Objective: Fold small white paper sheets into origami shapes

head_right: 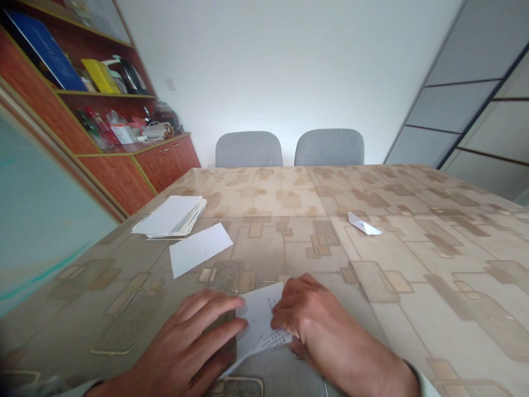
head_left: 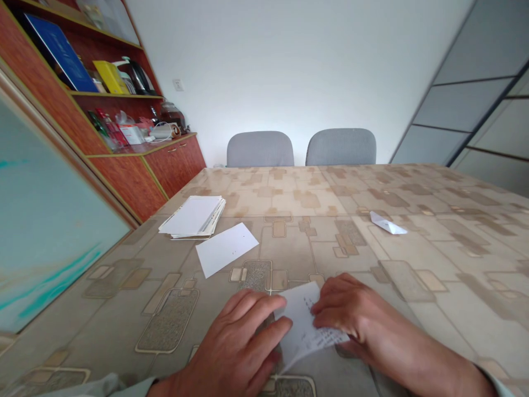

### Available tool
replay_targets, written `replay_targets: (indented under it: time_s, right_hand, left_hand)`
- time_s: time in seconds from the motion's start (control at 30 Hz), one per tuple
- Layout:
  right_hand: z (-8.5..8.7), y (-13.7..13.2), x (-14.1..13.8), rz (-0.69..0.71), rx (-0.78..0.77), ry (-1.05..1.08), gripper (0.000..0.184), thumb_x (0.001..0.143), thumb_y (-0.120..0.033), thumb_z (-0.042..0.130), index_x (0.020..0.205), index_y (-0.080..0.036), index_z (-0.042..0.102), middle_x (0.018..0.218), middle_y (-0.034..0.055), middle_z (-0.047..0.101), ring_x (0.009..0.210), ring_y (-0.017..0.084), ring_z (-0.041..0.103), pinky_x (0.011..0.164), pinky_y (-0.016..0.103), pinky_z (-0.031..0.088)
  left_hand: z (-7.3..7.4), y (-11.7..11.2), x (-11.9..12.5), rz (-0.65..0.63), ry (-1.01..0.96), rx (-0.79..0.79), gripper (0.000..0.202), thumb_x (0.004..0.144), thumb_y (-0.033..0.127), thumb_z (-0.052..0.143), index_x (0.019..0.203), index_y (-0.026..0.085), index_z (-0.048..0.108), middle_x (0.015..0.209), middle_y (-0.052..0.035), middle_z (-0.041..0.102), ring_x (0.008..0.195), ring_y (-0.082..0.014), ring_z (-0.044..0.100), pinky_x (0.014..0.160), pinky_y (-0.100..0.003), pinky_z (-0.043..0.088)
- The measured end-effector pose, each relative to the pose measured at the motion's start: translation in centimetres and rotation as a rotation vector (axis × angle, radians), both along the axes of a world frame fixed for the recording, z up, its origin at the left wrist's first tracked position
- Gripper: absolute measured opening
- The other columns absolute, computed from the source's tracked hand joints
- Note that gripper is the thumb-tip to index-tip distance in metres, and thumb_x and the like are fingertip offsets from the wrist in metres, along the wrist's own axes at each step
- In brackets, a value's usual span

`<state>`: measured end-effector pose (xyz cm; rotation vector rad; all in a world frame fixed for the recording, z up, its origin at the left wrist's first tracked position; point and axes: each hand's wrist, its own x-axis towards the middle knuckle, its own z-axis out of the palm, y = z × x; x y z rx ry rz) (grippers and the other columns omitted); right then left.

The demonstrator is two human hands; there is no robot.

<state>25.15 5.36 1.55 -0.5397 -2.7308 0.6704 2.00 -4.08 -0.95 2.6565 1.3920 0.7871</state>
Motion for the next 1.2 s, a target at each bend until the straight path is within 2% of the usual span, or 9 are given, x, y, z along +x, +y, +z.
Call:
replay_targets:
  time_s: [0.1, 0.23, 0.37, 0.5, 0.67, 0.93, 1.0, 1.07, 1.2]
  right_hand:
    - [-0.1, 0.1, -0.3, -0.030, 0.029, -0.061, 0.012, 0.084, -0.012, 0.064, 0.079, -0.021, 0.069, 0.085, 0.0021, 0.072, 0.084, 0.020, 0.062, 0.081, 0.036, 0.045]
    - [0.0, 0.2, 0.6, -0.051, -0.048, 0.012, 0.013, 0.079, -0.013, 0.068, 0.083, -0.024, 0.073, 0.095, 0.0045, 0.073, 0.091, 0.022, 0.064, 0.087, 0.038, 0.047]
    - [0.0, 0.8, 1.7, -0.057, -0.246, 0.056, 0.015, 0.086, -0.031, 0.067, 0.099, -0.025, 0.073, 0.104, 0.0056, 0.072, 0.096, 0.020, 0.064, 0.086, 0.035, 0.050]
    - [-0.2, 1.4, 1.4, -0.145, -0.363, 0.042, 0.028, 0.096, -0.041, 0.052, 0.092, -0.023, 0.073, 0.087, 0.0023, 0.071, 0.082, 0.015, 0.063, 0.076, 0.028, 0.048]
    - [-1.6, 1.9, 0.6, -0.256, -0.299, 0.039, 0.037, 0.097, -0.043, 0.049, 0.072, -0.020, 0.063, 0.074, -0.0001, 0.064, 0.067, 0.013, 0.056, 0.065, 0.026, 0.043]
    - [-3.7, 1.8, -0.6, -0.385, -0.068, -0.060, 0.035, 0.091, -0.036, 0.061, 0.061, -0.019, 0.056, 0.070, 0.0005, 0.058, 0.078, 0.019, 0.054, 0.069, 0.031, 0.037]
    - [-3.6, 1.7, -0.8, -0.390, -0.056, -0.080, 0.029, 0.089, -0.032, 0.064, 0.064, -0.019, 0.059, 0.074, 0.0008, 0.060, 0.081, 0.020, 0.054, 0.072, 0.033, 0.036]
    - [-3.5, 1.5, -0.9, -0.390, -0.050, -0.098, 0.024, 0.088, -0.030, 0.066, 0.067, -0.019, 0.062, 0.076, 0.0010, 0.061, 0.083, 0.020, 0.054, 0.075, 0.034, 0.035]
    - [-3.4, 1.5, -0.9, -0.414, -0.044, -0.117, 0.022, 0.084, -0.025, 0.070, 0.065, -0.019, 0.063, 0.077, 0.0006, 0.062, 0.085, 0.020, 0.054, 0.078, 0.035, 0.034]
  left_hand:
    - [-0.4, 0.2, -0.1, -0.020, -0.025, -0.025, 0.023, 0.094, 0.030, 0.054, 0.114, 0.021, 0.061, 0.117, -0.0070, 0.065, 0.103, -0.0237, 0.058, 0.092, -0.037, 0.047]
    - [-0.7, 0.9, 0.1, -0.032, -0.077, -0.109, 0.029, 0.083, 0.044, 0.069, 0.100, 0.021, 0.064, 0.107, -0.0062, 0.068, 0.094, -0.0242, 0.060, 0.083, -0.036, 0.051]
    - [-0.4, 1.2, 0.1, -0.070, -0.059, -0.128, 0.016, 0.087, 0.034, 0.065, 0.098, 0.021, 0.065, 0.105, -0.0047, 0.069, 0.092, -0.0235, 0.060, 0.085, -0.038, 0.049]
    - [-0.3, 1.1, -0.1, -0.115, -0.052, -0.061, 0.020, 0.088, 0.017, 0.056, 0.106, 0.021, 0.063, 0.107, -0.0035, 0.070, 0.092, -0.0218, 0.060, 0.091, -0.037, 0.046]
    - [-0.5, 1.3, -0.2, -0.125, -0.007, -0.040, 0.019, 0.090, 0.011, 0.048, 0.089, 0.020, 0.064, 0.101, -0.0037, 0.071, 0.092, -0.0213, 0.061, 0.090, -0.037, 0.047]
    - [0.4, 0.9, -0.5, -0.020, -0.071, 0.054, 0.023, 0.092, 0.012, 0.044, 0.096, 0.019, 0.065, 0.091, -0.0060, 0.069, 0.086, -0.0196, 0.062, 0.081, -0.031, 0.051]
    - [0.6, 0.6, -0.4, -0.006, 0.021, 0.127, 0.022, 0.096, 0.021, 0.047, 0.107, 0.017, 0.064, 0.104, -0.0083, 0.070, 0.100, -0.0229, 0.062, 0.092, -0.035, 0.048]
    - [0.7, 0.3, -0.2, -0.059, 0.172, 0.162, 0.040, 0.096, 0.040, 0.050, 0.126, 0.014, 0.057, 0.128, -0.0116, 0.062, 0.122, -0.0280, 0.052, 0.107, -0.041, 0.038]
    - [0.2, 0.3, -0.1, -0.184, 0.377, 0.024, 0.068, 0.093, 0.059, 0.044, 0.141, 0.010, 0.043, 0.147, -0.0123, 0.045, 0.136, -0.0278, 0.039, 0.114, -0.043, 0.029]
